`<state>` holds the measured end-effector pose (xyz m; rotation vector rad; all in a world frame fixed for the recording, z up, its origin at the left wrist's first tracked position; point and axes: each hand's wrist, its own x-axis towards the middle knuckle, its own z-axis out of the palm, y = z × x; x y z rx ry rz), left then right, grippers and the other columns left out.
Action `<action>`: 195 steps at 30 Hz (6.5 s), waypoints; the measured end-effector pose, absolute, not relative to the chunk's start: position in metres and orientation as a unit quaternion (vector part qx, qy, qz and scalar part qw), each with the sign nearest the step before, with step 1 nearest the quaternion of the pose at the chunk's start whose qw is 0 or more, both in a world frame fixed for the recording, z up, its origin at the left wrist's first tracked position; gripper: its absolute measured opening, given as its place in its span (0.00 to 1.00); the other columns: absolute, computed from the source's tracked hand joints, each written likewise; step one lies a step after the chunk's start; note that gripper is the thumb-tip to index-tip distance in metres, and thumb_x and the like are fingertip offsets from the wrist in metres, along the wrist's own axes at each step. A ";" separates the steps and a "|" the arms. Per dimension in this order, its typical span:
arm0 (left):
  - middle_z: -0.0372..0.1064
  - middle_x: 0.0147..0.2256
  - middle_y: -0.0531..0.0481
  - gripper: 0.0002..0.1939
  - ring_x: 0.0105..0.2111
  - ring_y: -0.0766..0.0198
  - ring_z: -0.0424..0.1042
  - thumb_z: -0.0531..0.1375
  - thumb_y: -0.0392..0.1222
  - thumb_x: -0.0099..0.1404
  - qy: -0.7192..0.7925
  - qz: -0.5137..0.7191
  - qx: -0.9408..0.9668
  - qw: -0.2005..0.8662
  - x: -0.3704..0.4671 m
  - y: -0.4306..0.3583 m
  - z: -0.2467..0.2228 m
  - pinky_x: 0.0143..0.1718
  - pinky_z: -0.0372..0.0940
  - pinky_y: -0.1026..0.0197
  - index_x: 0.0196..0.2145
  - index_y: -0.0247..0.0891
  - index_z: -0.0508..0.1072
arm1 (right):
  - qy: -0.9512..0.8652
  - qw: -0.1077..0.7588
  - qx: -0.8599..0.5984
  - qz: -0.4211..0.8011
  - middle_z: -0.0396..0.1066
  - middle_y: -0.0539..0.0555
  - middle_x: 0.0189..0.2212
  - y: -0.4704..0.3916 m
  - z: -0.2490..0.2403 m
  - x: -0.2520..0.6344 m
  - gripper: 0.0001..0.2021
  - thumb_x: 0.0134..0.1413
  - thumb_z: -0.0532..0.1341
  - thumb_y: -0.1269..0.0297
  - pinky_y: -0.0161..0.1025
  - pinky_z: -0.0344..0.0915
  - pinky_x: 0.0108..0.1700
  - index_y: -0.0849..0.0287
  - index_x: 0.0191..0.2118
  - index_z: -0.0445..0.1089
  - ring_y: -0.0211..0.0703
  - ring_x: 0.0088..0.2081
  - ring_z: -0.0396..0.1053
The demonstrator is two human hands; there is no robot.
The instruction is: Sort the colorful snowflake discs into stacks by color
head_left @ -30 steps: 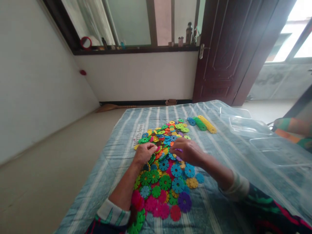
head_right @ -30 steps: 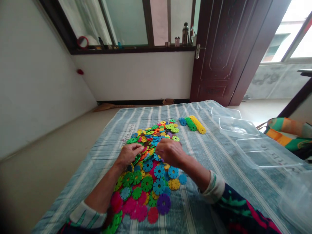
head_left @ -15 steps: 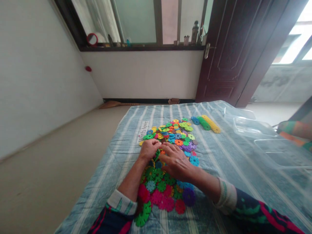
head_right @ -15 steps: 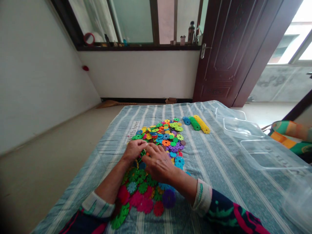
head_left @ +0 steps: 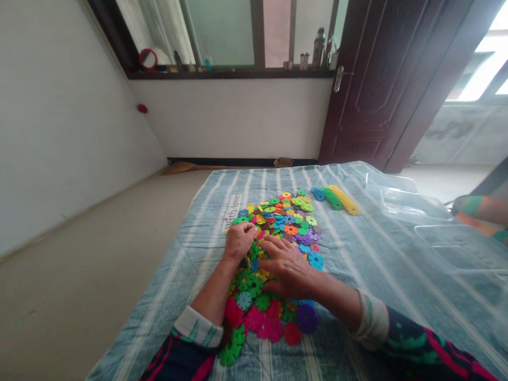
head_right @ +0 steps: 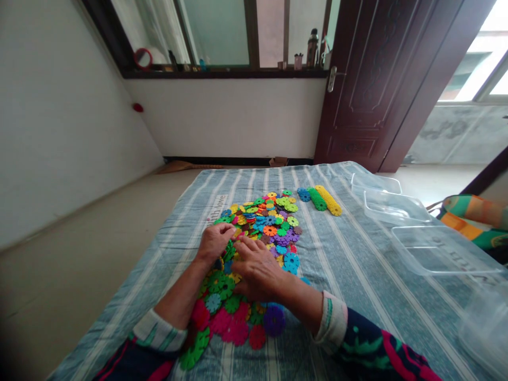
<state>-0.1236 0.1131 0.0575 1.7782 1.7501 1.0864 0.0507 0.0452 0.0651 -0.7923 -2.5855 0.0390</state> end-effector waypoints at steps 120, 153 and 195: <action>0.77 0.37 0.47 0.25 0.36 0.61 0.75 0.71 0.39 0.44 0.433 0.454 0.500 0.597 -0.095 0.092 0.083 0.33 0.68 0.66 0.41 0.33 0.73 | -0.852 0.258 -0.447 0.088 0.69 0.54 0.37 0.084 0.092 0.077 0.15 0.58 0.56 0.60 0.34 0.59 0.34 0.55 0.50 0.69 0.39 0.34 0.67; 0.76 0.28 0.51 0.20 0.31 0.59 0.75 0.66 0.48 0.46 0.557 0.456 0.586 0.371 -0.090 0.098 0.077 0.32 0.68 0.64 0.36 0.36 0.74 | -0.496 0.201 -0.844 0.015 0.69 0.60 0.44 0.154 0.043 0.245 0.20 0.55 0.57 0.50 0.41 0.61 0.44 0.60 0.46 0.71 0.50 0.47 0.66; 0.76 0.29 0.51 0.18 0.32 0.58 0.76 0.65 0.46 0.46 0.577 0.470 0.584 0.326 -0.101 0.104 0.071 0.32 0.69 0.62 0.36 0.36 0.75 | -0.478 0.191 -0.857 0.008 0.68 0.62 0.45 0.162 0.031 0.249 0.23 0.53 0.57 0.49 0.45 0.59 0.47 0.63 0.46 0.71 0.54 0.50 0.64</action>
